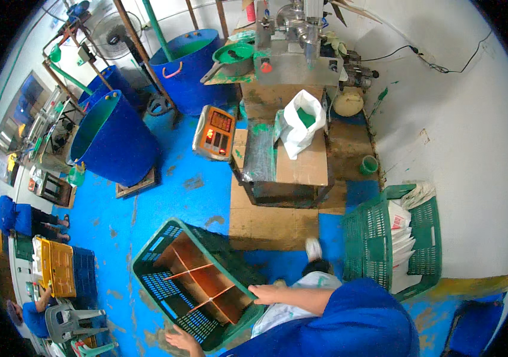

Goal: The person scoops green powder from a large blue bin into white bags using a green scoop, places each filled bag into a green crate, and moves the crate to a stack. The person repeats this cycle multiple times.

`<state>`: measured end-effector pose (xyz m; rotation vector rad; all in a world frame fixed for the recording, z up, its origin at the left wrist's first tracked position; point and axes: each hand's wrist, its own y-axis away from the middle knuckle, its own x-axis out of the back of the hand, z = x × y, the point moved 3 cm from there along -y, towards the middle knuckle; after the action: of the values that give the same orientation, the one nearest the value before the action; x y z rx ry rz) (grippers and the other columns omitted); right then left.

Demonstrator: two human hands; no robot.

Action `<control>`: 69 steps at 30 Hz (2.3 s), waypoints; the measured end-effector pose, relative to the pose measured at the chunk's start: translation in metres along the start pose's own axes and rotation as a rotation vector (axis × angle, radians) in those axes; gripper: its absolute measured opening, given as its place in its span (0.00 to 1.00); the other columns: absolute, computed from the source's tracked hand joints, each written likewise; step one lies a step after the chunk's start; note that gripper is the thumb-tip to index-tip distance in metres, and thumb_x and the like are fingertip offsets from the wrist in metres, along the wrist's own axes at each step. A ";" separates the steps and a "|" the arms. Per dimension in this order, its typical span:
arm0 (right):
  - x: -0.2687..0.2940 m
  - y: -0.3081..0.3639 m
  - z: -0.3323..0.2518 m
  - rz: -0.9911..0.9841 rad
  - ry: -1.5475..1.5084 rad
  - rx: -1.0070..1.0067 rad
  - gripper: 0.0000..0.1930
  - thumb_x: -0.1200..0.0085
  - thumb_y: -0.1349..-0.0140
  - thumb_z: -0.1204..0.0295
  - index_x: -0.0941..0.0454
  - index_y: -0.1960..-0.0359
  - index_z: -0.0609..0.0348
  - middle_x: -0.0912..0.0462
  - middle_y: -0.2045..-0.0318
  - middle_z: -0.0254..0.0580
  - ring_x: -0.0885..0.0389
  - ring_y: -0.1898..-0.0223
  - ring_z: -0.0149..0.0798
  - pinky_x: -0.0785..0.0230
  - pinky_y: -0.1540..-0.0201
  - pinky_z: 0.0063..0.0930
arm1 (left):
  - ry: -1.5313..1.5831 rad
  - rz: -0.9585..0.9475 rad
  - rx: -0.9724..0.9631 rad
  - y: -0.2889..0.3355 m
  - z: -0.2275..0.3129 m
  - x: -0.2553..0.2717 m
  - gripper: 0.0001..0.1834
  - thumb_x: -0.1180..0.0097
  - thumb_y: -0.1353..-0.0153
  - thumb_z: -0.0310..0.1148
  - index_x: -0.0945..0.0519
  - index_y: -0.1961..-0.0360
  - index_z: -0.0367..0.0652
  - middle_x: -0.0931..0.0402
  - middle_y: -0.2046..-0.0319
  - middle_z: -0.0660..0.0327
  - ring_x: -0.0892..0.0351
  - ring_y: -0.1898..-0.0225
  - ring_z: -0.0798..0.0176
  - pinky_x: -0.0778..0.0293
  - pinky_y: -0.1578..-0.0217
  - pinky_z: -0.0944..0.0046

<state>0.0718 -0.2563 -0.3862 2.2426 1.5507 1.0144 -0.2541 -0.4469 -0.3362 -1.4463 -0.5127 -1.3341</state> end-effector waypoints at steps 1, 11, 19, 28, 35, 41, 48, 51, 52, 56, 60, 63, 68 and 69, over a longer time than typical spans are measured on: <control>0.018 0.003 0.021 -0.094 -0.036 0.043 0.22 0.51 0.43 0.64 0.39 0.51 0.64 0.26 0.57 0.57 0.26 0.55 0.56 0.35 0.55 0.47 | 0.163 0.111 -0.163 -0.023 0.033 -0.001 0.17 0.51 0.39 0.38 0.28 0.63 0.30 0.30 0.64 0.44 0.32 0.59 0.42 0.37 0.55 0.50; 0.291 0.103 0.255 0.233 0.217 -0.466 0.14 0.52 0.45 0.65 0.27 0.62 0.61 0.21 0.65 0.55 0.22 0.62 0.55 0.31 0.60 0.46 | 0.869 -0.361 -0.496 -0.075 0.495 -0.024 0.07 0.42 0.47 0.32 0.25 0.74 0.41 0.28 0.75 0.56 0.28 0.73 0.55 0.32 0.72 0.60; 0.400 0.182 0.305 0.593 -0.048 -0.668 0.11 0.49 0.44 0.64 0.26 0.64 0.55 0.21 0.65 0.53 0.24 0.60 0.55 0.32 0.59 0.43 | 0.987 -0.382 -0.734 -0.164 0.842 0.010 0.26 0.35 0.54 0.31 0.29 0.52 0.48 0.28 0.73 0.58 0.24 0.68 0.56 0.29 0.68 0.57; 0.305 0.202 0.314 0.758 -0.446 -0.836 0.12 0.55 0.41 0.63 0.26 0.65 0.57 0.22 0.67 0.52 0.23 0.64 0.54 0.30 0.60 0.42 | 1.173 -0.377 -1.266 -0.220 0.983 0.007 0.10 0.37 0.51 0.32 0.19 0.66 0.43 0.22 0.75 0.57 0.23 0.76 0.62 0.29 0.73 0.61; 0.245 0.184 0.299 0.726 -0.424 -0.967 0.13 0.55 0.43 0.63 0.26 0.62 0.58 0.21 0.67 0.52 0.21 0.66 0.51 0.29 0.60 0.41 | 1.459 -0.597 -0.254 -0.276 0.986 -0.018 0.16 0.39 0.50 0.37 0.25 0.83 0.35 0.26 0.87 0.59 0.29 0.88 0.68 0.33 0.86 0.67; 0.265 0.164 0.268 0.906 -0.616 -0.925 0.13 0.53 0.43 0.64 0.27 0.63 0.60 0.21 0.70 0.53 0.20 0.70 0.50 0.28 0.64 0.40 | 1.446 -0.651 0.158 -0.288 0.964 -0.054 0.18 0.42 0.50 0.36 0.28 0.88 0.34 0.28 0.89 0.56 0.32 0.92 0.67 0.36 0.92 0.67; 0.290 0.159 0.238 0.932 -0.611 -0.906 0.14 0.50 0.45 0.62 0.27 0.64 0.60 0.20 0.71 0.51 0.19 0.71 0.48 0.27 0.66 0.38 | 1.579 -0.744 0.234 -0.295 0.936 -0.081 0.18 0.41 0.49 0.36 0.30 0.87 0.36 0.28 0.89 0.57 0.35 0.92 0.69 0.41 0.93 0.68; 0.278 0.157 0.250 0.907 -0.743 -0.950 0.14 0.51 0.44 0.62 0.27 0.63 0.60 0.20 0.68 0.52 0.20 0.67 0.50 0.28 0.64 0.40 | 1.664 -0.771 0.156 -0.297 0.927 -0.071 0.17 0.41 0.48 0.37 0.31 0.84 0.39 0.30 0.89 0.58 0.37 0.92 0.70 0.44 0.92 0.69; 0.276 0.157 0.256 0.927 -0.663 -0.943 0.13 0.51 0.43 0.62 0.27 0.64 0.59 0.20 0.69 0.51 0.20 0.67 0.51 0.28 0.65 0.40 | 1.665 -0.813 0.175 -0.297 0.923 -0.065 0.16 0.41 0.48 0.37 0.31 0.84 0.39 0.30 0.89 0.58 0.37 0.92 0.70 0.44 0.92 0.70; 0.265 0.157 0.281 0.968 -0.583 -0.856 0.11 0.53 0.41 0.65 0.29 0.64 0.61 0.22 0.73 0.44 0.23 0.75 0.42 0.30 0.74 0.33 | 1.675 -0.864 0.019 -0.294 0.904 -0.018 0.15 0.41 0.48 0.36 0.30 0.83 0.40 0.30 0.88 0.59 0.37 0.91 0.70 0.44 0.91 0.69; 0.271 0.166 0.300 0.922 -0.522 -0.874 0.10 0.54 0.39 0.66 0.30 0.64 0.60 0.24 0.74 0.41 0.24 0.79 0.36 0.32 0.79 0.29 | 1.560 -0.958 -0.064 -0.257 0.883 0.035 0.13 0.41 0.48 0.36 0.28 0.79 0.38 0.30 0.88 0.59 0.36 0.90 0.69 0.43 0.91 0.69; 0.281 0.178 0.307 0.931 -0.757 -0.777 0.09 0.54 0.39 0.66 0.30 0.65 0.60 0.26 0.74 0.39 0.25 0.77 0.34 0.33 0.77 0.28 | 1.460 -0.990 -0.114 -0.194 0.875 0.062 0.12 0.41 0.48 0.36 0.27 0.77 0.38 0.29 0.88 0.60 0.35 0.91 0.69 0.41 0.91 0.69; 0.297 0.218 0.323 0.995 -0.709 -0.743 0.09 0.53 0.40 0.65 0.29 0.67 0.59 0.23 0.73 0.41 0.23 0.74 0.37 0.30 0.74 0.31 | 1.380 -1.113 -0.360 -0.042 0.866 0.072 0.11 0.41 0.47 0.33 0.26 0.80 0.37 0.27 0.86 0.61 0.31 0.89 0.69 0.37 0.90 0.66; 0.297 0.227 0.328 1.002 -0.764 -0.722 0.09 0.53 0.40 0.67 0.30 0.66 0.59 0.24 0.72 0.40 0.23 0.73 0.36 0.30 0.75 0.29 | 1.311 -1.054 -0.491 -0.013 0.862 0.072 0.11 0.41 0.47 0.32 0.25 0.78 0.36 0.26 0.85 0.60 0.29 0.87 0.69 0.34 0.87 0.66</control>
<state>0.5111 -0.0235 -0.3821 2.3080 -0.2821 0.5640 0.1427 0.2892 -0.1144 -0.2423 0.0178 -2.9873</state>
